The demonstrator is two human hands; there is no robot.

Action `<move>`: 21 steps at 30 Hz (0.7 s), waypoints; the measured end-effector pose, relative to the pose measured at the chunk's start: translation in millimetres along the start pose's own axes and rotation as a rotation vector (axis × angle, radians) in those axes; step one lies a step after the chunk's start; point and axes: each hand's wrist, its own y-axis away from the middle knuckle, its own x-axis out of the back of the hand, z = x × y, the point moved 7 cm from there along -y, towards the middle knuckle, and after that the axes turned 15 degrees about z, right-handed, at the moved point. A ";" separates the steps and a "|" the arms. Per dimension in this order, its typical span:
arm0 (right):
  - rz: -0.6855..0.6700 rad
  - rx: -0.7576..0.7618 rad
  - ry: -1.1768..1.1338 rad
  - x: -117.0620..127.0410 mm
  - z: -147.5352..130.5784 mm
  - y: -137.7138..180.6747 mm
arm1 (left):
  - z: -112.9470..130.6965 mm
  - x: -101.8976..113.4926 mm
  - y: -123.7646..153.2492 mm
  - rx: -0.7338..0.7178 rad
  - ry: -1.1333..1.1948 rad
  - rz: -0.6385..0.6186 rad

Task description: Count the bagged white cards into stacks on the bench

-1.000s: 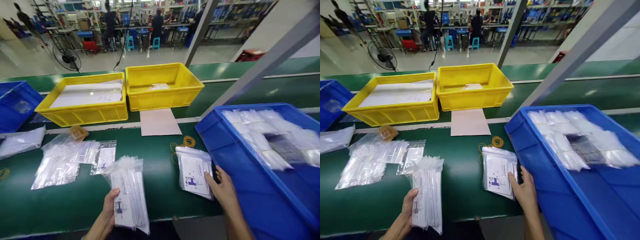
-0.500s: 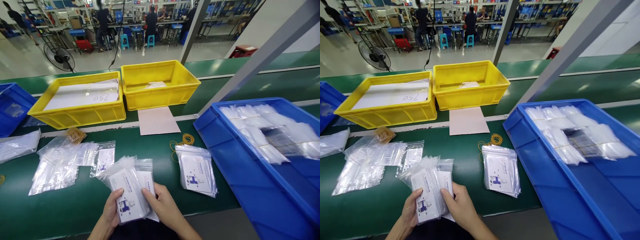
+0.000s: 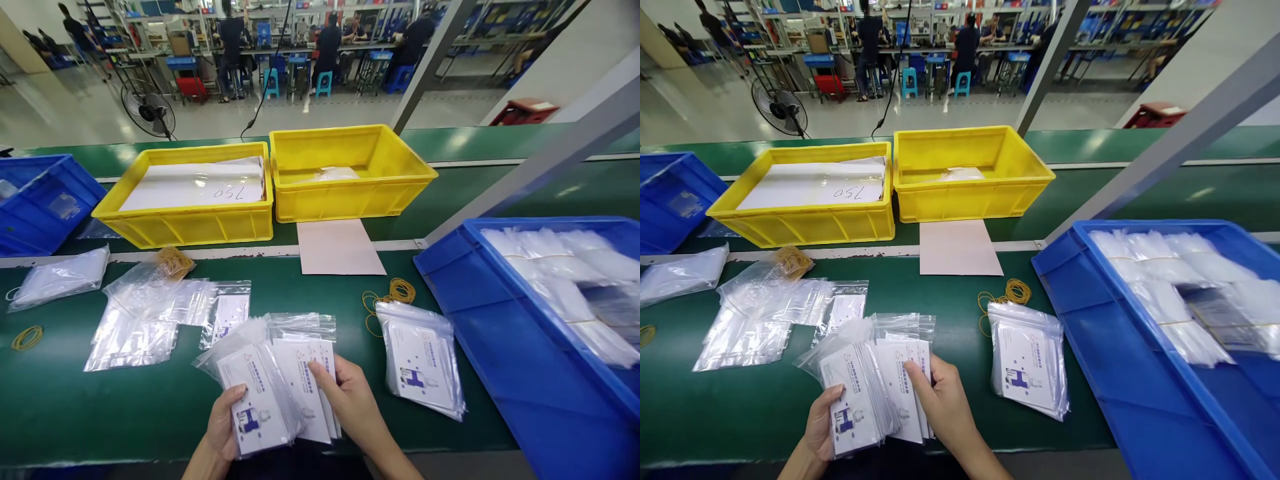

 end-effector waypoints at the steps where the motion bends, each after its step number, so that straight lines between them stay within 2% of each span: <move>1: 0.002 -0.009 0.007 -1.8 -0.6 -1.2 | 1.6 1.9 -0.2 -0.013 0.001 0.006; 6: -0.051 -0.016 0.003 -20.0 -3.1 -1.6 | 1.9 0.4 2.1 -0.015 -0.043 -0.012; 8: -0.040 0.013 0.007 -20.2 -4.7 -2.5 | 1.7 -1.9 4.5 -0.020 -0.055 -0.042; 14: 0.076 0.026 0.101 12.5 5.1 -27.3 | 13.0 -1.1 14.8 -0.067 -0.006 -0.168; 17: 0.197 0.030 0.247 30.9 14.6 -40.2 | 18.5 4.0 18.7 -0.090 0.011 -0.158; 19: 0.266 0.061 0.284 33.9 14.0 -37.2 | 19.1 5.7 19.8 -0.100 0.022 -0.136; 20: 0.229 0.069 0.262 28.1 12.4 -31.9 | 18.2 5.0 20.0 -0.099 0.029 -0.132; 21: 0.130 0.072 0.220 16.7 10.2 -24.4 | 16.7 3.5 20.0 -0.091 0.039 -0.131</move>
